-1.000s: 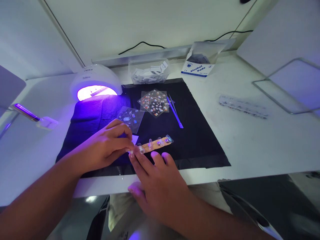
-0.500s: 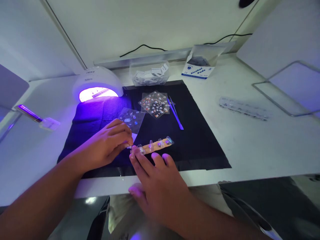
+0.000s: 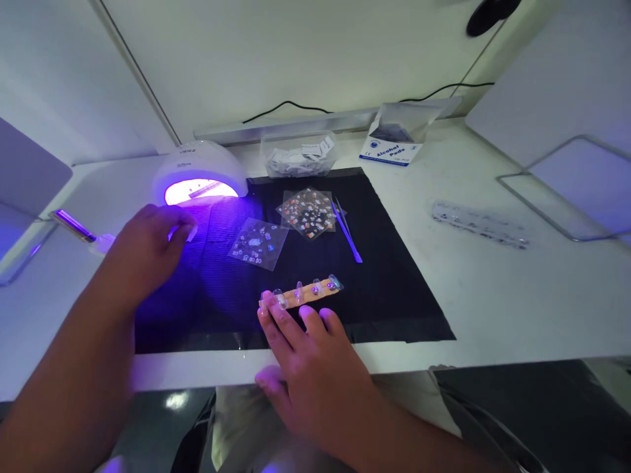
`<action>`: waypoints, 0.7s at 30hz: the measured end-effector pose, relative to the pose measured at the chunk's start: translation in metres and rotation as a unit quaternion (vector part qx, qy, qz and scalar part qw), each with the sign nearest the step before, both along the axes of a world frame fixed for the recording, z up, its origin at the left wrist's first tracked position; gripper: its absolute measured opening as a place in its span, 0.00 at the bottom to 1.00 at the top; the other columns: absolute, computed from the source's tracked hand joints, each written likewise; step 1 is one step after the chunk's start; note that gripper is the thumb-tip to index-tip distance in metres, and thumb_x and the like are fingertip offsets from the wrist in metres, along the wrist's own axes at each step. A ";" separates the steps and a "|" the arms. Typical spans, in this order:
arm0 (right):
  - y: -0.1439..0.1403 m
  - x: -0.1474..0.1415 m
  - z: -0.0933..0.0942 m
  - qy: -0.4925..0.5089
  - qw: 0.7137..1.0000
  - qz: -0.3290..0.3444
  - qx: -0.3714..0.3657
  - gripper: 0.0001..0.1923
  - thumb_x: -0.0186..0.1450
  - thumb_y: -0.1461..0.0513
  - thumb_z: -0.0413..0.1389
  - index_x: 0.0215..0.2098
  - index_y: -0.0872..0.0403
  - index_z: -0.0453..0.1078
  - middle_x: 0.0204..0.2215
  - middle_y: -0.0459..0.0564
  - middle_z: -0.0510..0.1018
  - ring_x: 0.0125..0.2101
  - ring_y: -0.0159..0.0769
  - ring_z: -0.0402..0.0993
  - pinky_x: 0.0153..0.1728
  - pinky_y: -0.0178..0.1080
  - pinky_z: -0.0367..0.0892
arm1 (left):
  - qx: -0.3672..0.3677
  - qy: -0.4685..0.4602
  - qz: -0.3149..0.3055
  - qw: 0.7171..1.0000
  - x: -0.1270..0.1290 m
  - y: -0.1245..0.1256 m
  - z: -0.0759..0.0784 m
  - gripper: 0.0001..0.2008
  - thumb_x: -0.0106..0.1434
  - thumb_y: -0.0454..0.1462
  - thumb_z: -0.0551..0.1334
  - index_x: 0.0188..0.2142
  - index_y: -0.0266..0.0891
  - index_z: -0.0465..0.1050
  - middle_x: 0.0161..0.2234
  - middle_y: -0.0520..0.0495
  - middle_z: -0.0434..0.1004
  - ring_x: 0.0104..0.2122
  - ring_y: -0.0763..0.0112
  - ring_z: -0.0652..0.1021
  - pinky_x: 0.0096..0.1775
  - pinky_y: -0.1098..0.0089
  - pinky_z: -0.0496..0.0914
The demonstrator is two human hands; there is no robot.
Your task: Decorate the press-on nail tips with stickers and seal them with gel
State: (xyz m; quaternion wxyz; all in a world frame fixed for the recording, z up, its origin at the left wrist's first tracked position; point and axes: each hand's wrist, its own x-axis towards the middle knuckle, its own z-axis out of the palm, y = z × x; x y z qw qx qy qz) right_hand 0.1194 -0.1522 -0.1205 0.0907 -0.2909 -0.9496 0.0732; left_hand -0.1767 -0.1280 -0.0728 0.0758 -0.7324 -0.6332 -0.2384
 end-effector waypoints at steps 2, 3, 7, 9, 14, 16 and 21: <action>0.000 0.002 -0.001 0.002 1.000 0.003 0.000 0.37 0.71 0.47 0.46 0.70 0.58 0.51 0.70 0.51 0.57 0.50 0.52 0.62 0.46 0.55 0.54 | 0.000 0.003 0.023 1.000 -0.006 0.003 -0.005 0.09 0.66 0.32 0.55 0.38 0.43 0.74 0.30 0.50 0.72 0.32 0.66 0.70 0.35 0.63 0.63; 0.000 0.002 -0.001 0.003 1.000 0.005 -0.001 0.37 0.71 0.47 0.46 0.70 0.58 0.51 0.70 0.52 0.57 0.50 0.52 0.62 0.46 0.55 0.54 | -0.002 0.003 0.030 1.000 -0.008 0.005 -0.007 0.11 0.64 0.31 0.56 0.40 0.43 0.76 0.30 0.50 0.73 0.32 0.65 0.70 0.35 0.63 0.64; 0.000 0.006 -0.001 0.004 1.000 0.014 -0.003 0.38 0.70 0.47 0.47 0.71 0.59 0.50 0.70 0.53 0.57 0.50 0.52 0.62 0.48 0.54 0.53 | 0.005 -0.015 0.046 0.999 -0.005 0.009 -0.011 0.16 0.64 0.29 0.55 0.47 0.42 0.76 0.36 0.47 0.78 0.36 0.61 0.74 0.39 0.60 0.69; 0.001 0.007 -0.001 0.005 1.000 0.019 -0.002 0.38 0.70 0.47 0.47 0.71 0.60 0.49 0.70 0.52 0.58 0.50 0.52 0.62 0.49 0.54 0.52 | 0.012 -0.031 0.038 0.999 0.000 0.009 -0.009 0.15 0.67 0.31 0.55 0.49 0.40 0.74 0.41 0.44 0.78 0.41 0.59 0.75 0.42 0.58 0.70; 0.002 0.009 0.001 0.004 1.000 0.020 -0.006 0.37 0.70 0.47 0.47 0.70 0.59 0.51 0.69 0.51 0.60 0.50 0.51 0.63 0.50 0.54 0.54 | -0.031 -0.059 -0.089 0.994 0.024 0.002 -0.003 0.08 0.69 0.38 0.57 0.41 0.39 0.75 0.39 0.46 0.77 0.43 0.63 0.76 0.45 0.62 0.72; 0.003 0.009 0.003 0.004 1.000 0.022 -0.009 0.37 0.70 0.47 0.47 0.70 0.60 0.53 0.69 0.52 0.60 0.50 0.51 0.63 0.50 0.55 0.56 | -0.073 -0.061 -0.157 0.983 0.035 0.000 -0.001 0.07 0.69 0.37 0.58 0.38 0.39 0.74 0.36 0.47 0.76 0.39 0.67 0.76 0.41 0.66 0.72; 0.000 0.016 0.001 0.048 0.998 0.038 -0.013 0.30 0.70 0.50 0.49 0.62 0.61 0.67 0.66 0.56 0.66 0.51 0.52 0.65 0.52 0.55 0.61 | -0.117 -0.078 -0.231 0.963 0.053 -0.004 0.002 0.05 0.68 0.34 0.58 0.35 0.38 0.72 0.34 0.48 0.74 0.35 0.69 0.74 0.39 0.67 0.70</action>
